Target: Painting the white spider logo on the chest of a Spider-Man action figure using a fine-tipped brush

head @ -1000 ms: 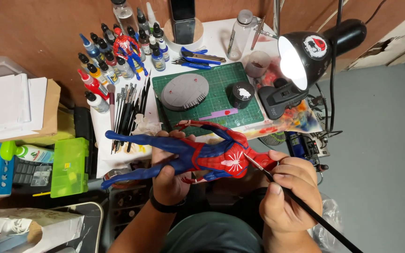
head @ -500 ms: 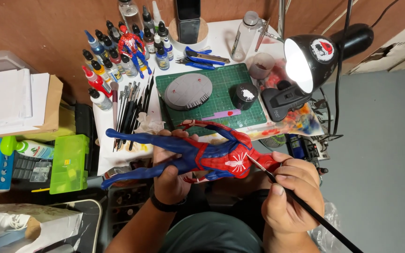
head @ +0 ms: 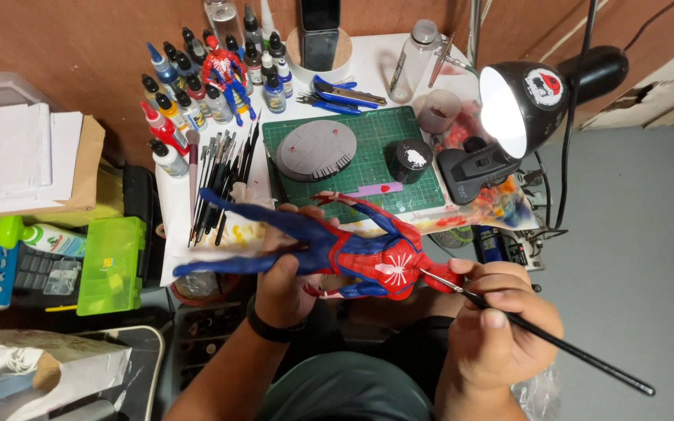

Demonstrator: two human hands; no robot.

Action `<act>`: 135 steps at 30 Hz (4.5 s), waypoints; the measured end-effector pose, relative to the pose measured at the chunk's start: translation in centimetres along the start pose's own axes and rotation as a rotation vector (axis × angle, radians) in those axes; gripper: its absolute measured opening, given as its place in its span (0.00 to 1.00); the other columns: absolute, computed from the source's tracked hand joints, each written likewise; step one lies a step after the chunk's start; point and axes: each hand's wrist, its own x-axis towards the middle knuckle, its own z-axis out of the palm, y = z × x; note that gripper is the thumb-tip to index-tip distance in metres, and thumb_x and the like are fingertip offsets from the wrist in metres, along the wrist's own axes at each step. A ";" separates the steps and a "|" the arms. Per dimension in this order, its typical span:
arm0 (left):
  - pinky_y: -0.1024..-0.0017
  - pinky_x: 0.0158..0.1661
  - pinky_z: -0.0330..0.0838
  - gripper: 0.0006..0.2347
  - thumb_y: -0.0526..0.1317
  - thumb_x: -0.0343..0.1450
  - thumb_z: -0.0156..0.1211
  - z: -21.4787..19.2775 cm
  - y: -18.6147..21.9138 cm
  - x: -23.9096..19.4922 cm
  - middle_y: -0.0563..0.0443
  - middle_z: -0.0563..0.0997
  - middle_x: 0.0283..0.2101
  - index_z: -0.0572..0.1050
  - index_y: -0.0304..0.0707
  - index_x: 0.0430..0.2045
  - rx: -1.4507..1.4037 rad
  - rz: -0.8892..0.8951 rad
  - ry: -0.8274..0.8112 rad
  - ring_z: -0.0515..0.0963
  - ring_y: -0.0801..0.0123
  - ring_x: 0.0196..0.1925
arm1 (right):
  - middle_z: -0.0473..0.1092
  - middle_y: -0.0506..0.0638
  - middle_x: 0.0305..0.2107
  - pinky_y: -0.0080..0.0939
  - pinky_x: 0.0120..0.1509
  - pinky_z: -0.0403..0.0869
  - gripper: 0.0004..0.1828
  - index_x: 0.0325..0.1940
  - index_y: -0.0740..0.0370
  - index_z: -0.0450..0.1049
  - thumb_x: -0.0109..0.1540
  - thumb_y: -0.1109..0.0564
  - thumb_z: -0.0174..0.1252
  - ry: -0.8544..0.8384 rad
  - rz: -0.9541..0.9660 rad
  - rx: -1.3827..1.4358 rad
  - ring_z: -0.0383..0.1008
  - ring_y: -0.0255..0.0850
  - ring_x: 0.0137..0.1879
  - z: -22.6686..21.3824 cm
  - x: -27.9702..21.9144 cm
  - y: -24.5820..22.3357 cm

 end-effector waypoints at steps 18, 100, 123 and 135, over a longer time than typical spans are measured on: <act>0.49 0.61 0.73 0.21 0.44 0.73 0.70 1.9 3.0 3.0 0.38 0.75 0.57 0.68 0.43 0.57 0.079 -0.084 -0.194 0.77 0.50 0.59 | 0.73 0.70 0.48 0.61 0.63 0.82 0.19 0.57 0.62 0.66 0.64 0.57 0.61 -0.545 -0.333 -0.281 0.80 0.62 0.55 -4.6 0.3 0.6; 0.62 0.72 0.56 0.54 0.49 0.59 0.74 13.9 6.4 3.5 0.28 0.57 0.74 0.38 0.28 0.73 0.851 0.285 -0.313 0.60 0.53 0.76 | 0.74 0.57 0.40 0.44 0.58 0.77 0.18 0.50 0.56 0.69 0.59 0.67 0.65 0.217 0.502 0.750 0.76 0.44 0.47 8.1 -3.2 3.7; 0.71 0.45 0.77 0.27 0.32 0.63 0.72 11.9 5.4 5.3 0.43 0.78 0.51 0.66 0.36 0.56 0.454 0.073 -0.502 0.78 0.67 0.47 | 0.73 0.67 0.50 0.57 0.68 0.79 0.14 0.58 0.58 0.68 0.68 0.62 0.58 -0.006 -0.061 0.474 0.77 0.60 0.59 6.3 -2.8 1.0; 0.65 0.43 0.81 0.50 0.57 0.53 0.84 1.0 0.7 7.4 0.29 0.75 0.48 0.61 0.15 0.59 -0.043 -0.213 -0.607 0.79 0.51 0.52 | 0.70 0.56 0.21 0.43 0.44 0.73 0.10 0.53 0.72 0.67 0.72 0.61 0.48 -0.127 0.087 -0.036 0.73 0.42 0.31 -2.3 -0.6 14.2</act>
